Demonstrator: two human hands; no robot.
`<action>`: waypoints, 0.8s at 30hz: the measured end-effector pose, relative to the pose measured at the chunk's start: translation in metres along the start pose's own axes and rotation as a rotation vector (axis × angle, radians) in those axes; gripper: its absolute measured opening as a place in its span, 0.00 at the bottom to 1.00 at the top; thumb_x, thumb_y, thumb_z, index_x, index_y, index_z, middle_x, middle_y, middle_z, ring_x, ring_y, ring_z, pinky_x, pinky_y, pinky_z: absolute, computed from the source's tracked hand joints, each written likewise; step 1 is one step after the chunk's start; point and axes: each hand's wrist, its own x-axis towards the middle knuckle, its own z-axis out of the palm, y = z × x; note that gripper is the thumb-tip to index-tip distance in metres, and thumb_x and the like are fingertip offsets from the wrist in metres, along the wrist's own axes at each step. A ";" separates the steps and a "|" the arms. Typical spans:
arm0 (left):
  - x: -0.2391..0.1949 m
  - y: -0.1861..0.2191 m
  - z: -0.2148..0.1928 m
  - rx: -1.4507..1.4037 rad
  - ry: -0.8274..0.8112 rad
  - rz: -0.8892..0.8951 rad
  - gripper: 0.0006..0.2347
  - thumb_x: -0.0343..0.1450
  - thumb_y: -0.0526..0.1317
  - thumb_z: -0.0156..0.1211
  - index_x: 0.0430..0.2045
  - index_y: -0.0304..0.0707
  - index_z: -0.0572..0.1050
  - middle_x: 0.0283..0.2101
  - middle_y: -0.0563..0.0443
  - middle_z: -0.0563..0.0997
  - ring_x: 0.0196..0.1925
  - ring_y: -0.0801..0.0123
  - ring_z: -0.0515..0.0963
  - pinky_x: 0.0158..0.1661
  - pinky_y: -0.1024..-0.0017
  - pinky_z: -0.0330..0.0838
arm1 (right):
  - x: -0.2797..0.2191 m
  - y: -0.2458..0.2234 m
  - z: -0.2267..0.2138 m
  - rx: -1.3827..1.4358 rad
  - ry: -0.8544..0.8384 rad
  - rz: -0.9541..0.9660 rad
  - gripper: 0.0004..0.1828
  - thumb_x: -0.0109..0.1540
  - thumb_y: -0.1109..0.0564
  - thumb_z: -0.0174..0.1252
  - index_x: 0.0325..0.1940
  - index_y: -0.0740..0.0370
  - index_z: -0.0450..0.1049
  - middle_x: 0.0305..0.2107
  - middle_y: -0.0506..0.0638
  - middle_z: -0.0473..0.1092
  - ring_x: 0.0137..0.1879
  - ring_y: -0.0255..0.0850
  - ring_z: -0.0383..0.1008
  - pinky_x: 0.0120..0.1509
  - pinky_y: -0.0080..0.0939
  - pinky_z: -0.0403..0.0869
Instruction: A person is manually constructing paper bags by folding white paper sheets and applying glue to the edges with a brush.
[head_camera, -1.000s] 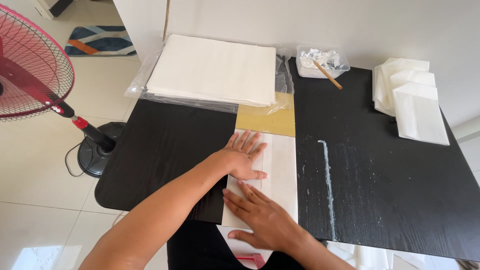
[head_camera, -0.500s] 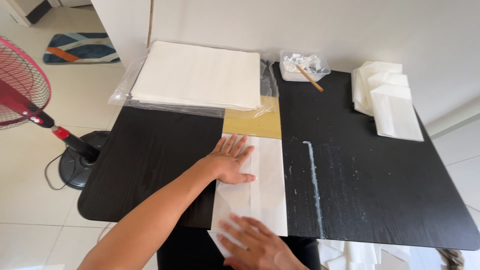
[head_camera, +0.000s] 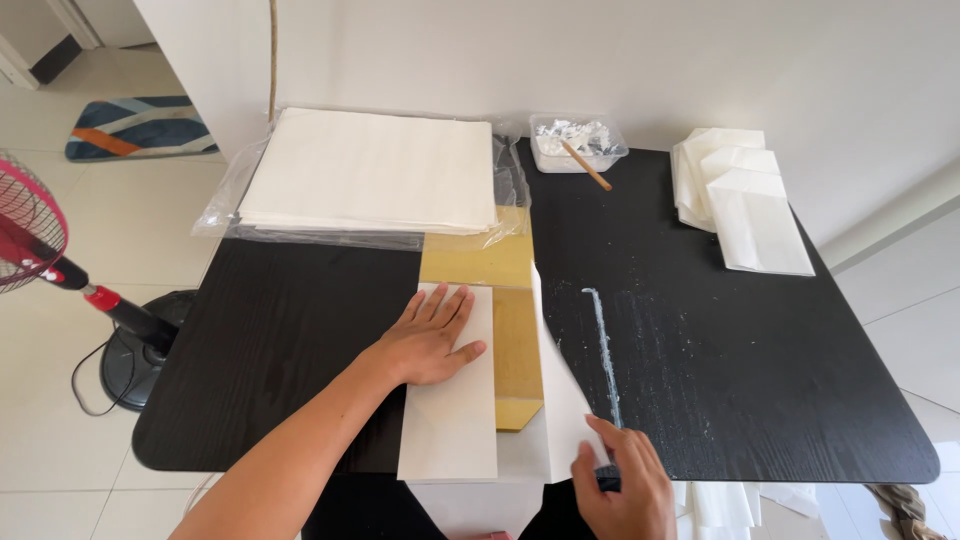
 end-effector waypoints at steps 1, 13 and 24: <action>0.000 0.000 -0.001 0.005 0.002 0.005 0.35 0.75 0.62 0.18 0.74 0.46 0.24 0.80 0.57 0.22 0.80 0.65 0.19 0.75 0.61 0.16 | 0.003 0.002 -0.003 -0.003 0.006 0.002 0.14 0.59 0.59 0.60 0.50 0.57 0.79 0.22 0.41 0.71 0.30 0.34 0.69 0.34 0.36 0.73; 0.010 0.000 0.011 0.073 0.042 -0.033 0.36 0.76 0.62 0.25 0.74 0.46 0.24 0.79 0.56 0.21 0.80 0.64 0.18 0.75 0.59 0.17 | -0.004 0.026 -0.011 -0.176 -0.339 0.469 0.14 0.61 0.49 0.57 0.47 0.46 0.83 0.38 0.35 0.83 0.53 0.33 0.73 0.49 0.44 0.79; 0.014 -0.001 0.015 0.074 0.077 -0.047 0.36 0.76 0.63 0.26 0.75 0.47 0.27 0.80 0.57 0.23 0.81 0.64 0.21 0.75 0.58 0.19 | -0.006 0.051 -0.003 -0.193 -0.289 0.234 0.14 0.61 0.46 0.61 0.48 0.49 0.81 0.27 0.40 0.76 0.48 0.41 0.72 0.56 0.50 0.73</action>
